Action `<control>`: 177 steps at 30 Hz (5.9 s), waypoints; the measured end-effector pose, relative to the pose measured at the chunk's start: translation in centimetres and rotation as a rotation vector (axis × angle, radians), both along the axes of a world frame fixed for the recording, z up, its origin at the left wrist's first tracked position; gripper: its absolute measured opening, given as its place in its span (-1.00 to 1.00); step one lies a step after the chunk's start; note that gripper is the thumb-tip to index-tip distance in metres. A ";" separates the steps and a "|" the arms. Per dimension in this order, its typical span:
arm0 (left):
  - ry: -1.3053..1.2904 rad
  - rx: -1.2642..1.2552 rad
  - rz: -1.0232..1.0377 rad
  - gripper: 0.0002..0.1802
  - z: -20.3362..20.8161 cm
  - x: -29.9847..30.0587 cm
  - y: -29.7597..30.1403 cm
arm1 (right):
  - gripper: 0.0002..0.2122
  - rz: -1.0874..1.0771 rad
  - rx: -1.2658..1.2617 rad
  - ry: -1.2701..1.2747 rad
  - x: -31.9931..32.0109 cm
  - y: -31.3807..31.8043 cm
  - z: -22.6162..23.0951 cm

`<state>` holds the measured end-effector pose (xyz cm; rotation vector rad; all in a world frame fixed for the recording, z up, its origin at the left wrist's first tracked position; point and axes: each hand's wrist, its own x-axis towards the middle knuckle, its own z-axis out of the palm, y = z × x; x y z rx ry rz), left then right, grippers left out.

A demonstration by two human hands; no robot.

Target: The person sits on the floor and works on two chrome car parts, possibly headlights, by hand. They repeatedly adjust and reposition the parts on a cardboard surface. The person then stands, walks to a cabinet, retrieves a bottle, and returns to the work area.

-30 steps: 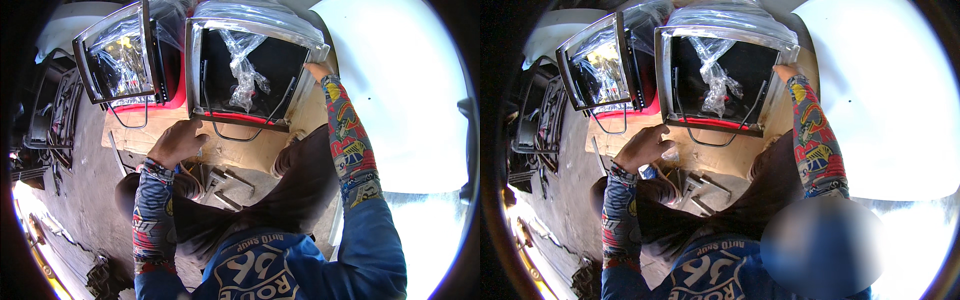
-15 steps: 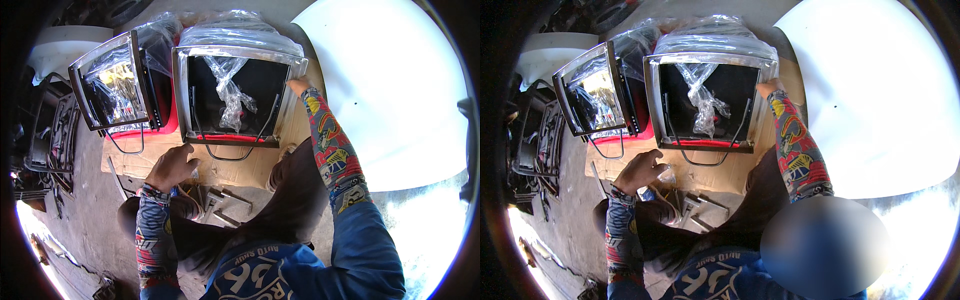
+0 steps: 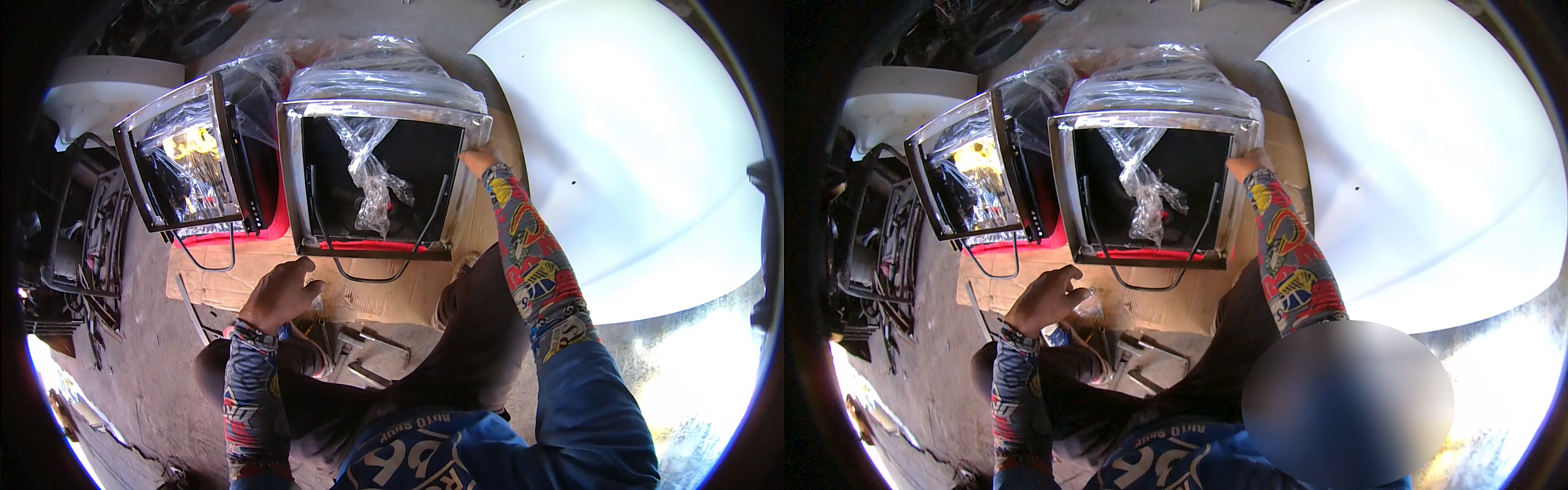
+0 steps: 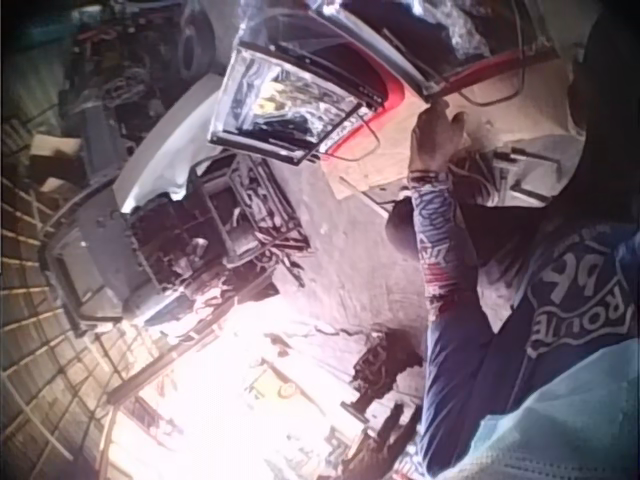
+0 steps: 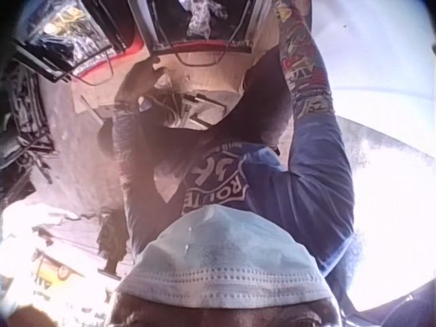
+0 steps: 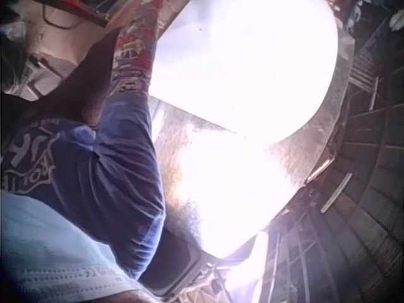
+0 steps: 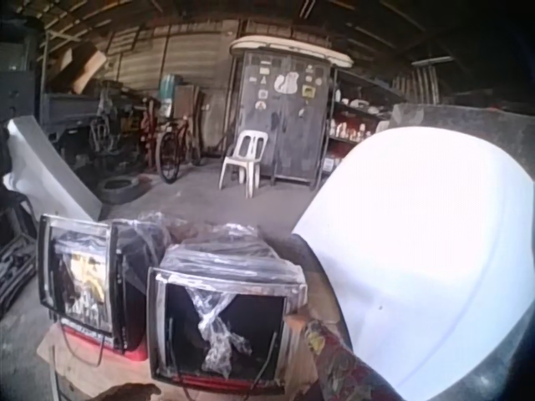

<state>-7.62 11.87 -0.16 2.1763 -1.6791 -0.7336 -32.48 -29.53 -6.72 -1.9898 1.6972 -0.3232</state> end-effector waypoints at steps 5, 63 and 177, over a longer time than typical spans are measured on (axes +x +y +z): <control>0.042 0.008 0.016 -0.56 -0.1 0.0 0.2 | -0.46 -0.039 0.069 0.003 0.3 1.6 2.1; -0.021 -0.120 0.111 -0.62 -0.7 -0.4 0.9 | -0.43 0.013 0.293 -0.161 -2.1 -0.8 1.1; -0.016 -0.022 0.042 -0.56 1.0 -0.2 0.8 | -0.37 0.016 0.160 -0.156 -0.8 0.9 1.5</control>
